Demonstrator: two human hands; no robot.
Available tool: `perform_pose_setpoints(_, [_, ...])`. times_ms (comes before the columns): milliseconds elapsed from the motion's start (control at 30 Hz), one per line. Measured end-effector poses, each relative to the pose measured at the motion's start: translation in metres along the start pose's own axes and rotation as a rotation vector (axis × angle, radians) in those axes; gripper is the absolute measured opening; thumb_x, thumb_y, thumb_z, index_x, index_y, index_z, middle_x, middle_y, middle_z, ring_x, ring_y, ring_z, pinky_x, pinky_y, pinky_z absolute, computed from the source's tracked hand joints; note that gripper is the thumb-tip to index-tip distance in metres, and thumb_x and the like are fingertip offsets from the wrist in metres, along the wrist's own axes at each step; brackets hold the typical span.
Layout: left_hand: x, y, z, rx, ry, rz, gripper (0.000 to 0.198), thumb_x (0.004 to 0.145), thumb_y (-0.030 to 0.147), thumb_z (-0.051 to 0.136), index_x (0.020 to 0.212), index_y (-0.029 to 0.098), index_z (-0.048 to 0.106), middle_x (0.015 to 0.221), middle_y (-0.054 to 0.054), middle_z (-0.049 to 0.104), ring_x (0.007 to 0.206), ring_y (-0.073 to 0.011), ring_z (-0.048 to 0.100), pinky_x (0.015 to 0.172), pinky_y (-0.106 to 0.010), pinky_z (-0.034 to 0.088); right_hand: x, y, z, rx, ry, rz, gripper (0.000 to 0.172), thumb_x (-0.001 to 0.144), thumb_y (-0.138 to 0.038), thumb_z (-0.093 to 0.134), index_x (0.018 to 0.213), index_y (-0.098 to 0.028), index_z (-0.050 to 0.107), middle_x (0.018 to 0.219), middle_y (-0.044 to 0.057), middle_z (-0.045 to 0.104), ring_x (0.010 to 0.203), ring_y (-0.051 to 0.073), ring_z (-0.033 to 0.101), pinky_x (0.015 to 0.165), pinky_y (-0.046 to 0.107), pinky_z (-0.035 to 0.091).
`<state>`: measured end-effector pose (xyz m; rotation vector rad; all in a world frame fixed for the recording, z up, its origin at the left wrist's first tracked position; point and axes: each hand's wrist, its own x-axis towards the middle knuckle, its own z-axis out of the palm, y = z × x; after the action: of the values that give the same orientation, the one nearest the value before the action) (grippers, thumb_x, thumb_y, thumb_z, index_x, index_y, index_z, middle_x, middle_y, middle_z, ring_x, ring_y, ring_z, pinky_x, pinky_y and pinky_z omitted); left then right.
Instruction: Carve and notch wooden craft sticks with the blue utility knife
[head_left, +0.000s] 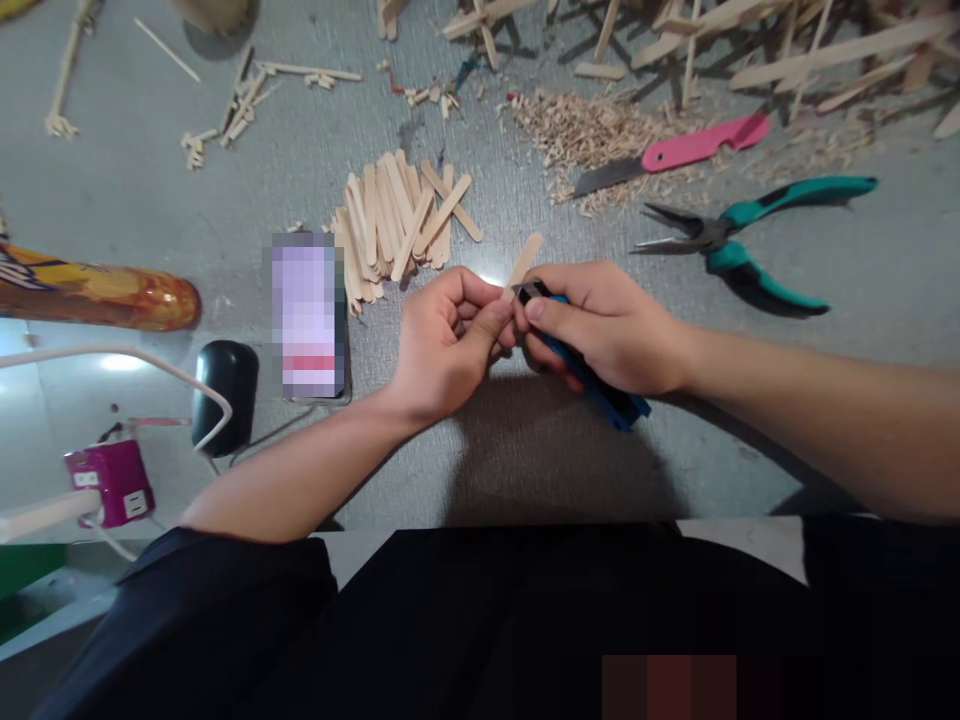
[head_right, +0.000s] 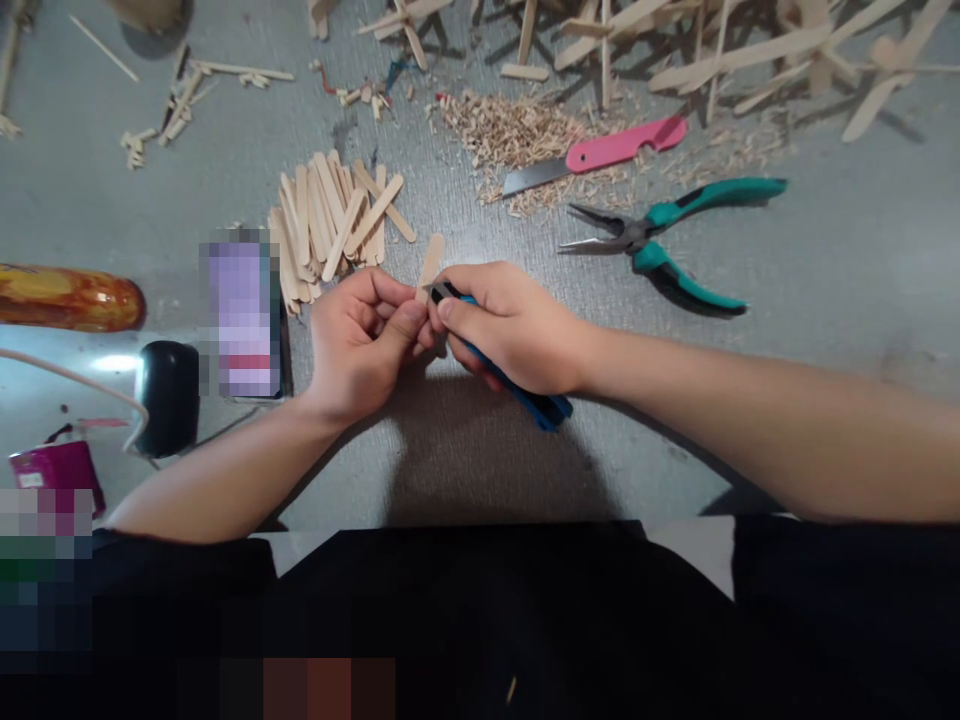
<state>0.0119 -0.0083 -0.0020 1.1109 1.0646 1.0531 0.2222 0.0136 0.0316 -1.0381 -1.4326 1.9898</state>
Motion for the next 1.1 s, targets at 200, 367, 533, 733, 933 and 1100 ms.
perform_pose_setpoints(200, [0.0016,0.0012,-0.0005,-0.037,-0.016,-0.017,0.056,0.095,0.069,0.101,0.094,0.026,0.066,0.070,0.001,0.075,0.058,-0.0158,0.074,0.052,-0.026,0.061,0.0008,0.0013,-0.0024,0.048,-0.029,0.006,0.031,0.122,-0.039,0.069,0.095,-0.025,0.065,0.061,-0.007,0.061,0.043,0.012,0.053,0.043,0.026,0.043])
perform_pose_setpoints(367, [0.0015,0.0028,0.0014,-0.068,-0.027,0.004,0.060,0.092,0.075,0.101,0.094,0.025,0.068,0.070,0.001,0.075,0.057,-0.0141,0.071,0.051,-0.025,0.060,0.0010,0.0005,-0.0027,0.065,-0.034,0.007,0.029,0.121,-0.034,0.068,0.094,-0.025,0.065,0.060,-0.007,0.061,0.042,0.012,0.053,0.042,0.026,0.043])
perform_pose_setpoints(533, [0.0020,0.0021,0.0009,-0.040,-0.023,-0.011,0.060,0.091,0.077,0.100,0.094,0.026,0.068,0.070,0.001,0.076,0.057,-0.0145,0.069,0.052,-0.027,0.060,0.0012,0.0012,-0.0038,0.073,-0.044,0.004,0.029,0.121,-0.036,0.069,0.095,-0.024,0.066,0.060,-0.007,0.062,0.042,0.011,0.053,0.042,0.024,0.043])
perform_pose_setpoints(733, [0.0035,0.0022,0.0004,-0.060,-0.044,0.026,0.059,0.093,0.076,0.100,0.093,0.025,0.068,0.069,0.002,0.074,0.053,-0.0126,0.067,0.050,-0.025,0.058,0.0014,0.0024,-0.0059,0.097,-0.065,-0.003,0.027,0.121,-0.030,0.067,0.095,-0.024,0.066,0.061,-0.006,0.062,0.043,0.011,0.052,0.041,0.024,0.044])
perform_pose_setpoints(933, [0.0045,0.0024,0.0011,-0.085,-0.053,0.045,0.057,0.095,0.073,0.099,0.093,0.025,0.068,0.070,0.002,0.076,0.055,-0.0125,0.069,0.052,-0.024,0.058,0.0019,0.0045,-0.0059,0.118,-0.098,-0.045,0.024,0.121,-0.027,0.066,0.098,-0.023,0.066,0.061,-0.007,0.062,0.043,0.011,0.052,0.042,0.023,0.043])
perform_pose_setpoints(1100, [0.0021,0.0007,0.0044,-0.109,-0.030,0.092,0.048,0.102,0.064,0.097,0.096,0.024,0.069,0.075,0.003,0.079,0.049,-0.0079,0.061,0.046,-0.021,0.049,0.0022,0.0076,-0.0018,0.143,-0.072,-0.094,0.026,0.122,-0.025,0.063,0.096,-0.024,0.062,0.060,-0.008,0.061,0.046,0.010,0.053,0.047,0.022,0.046])
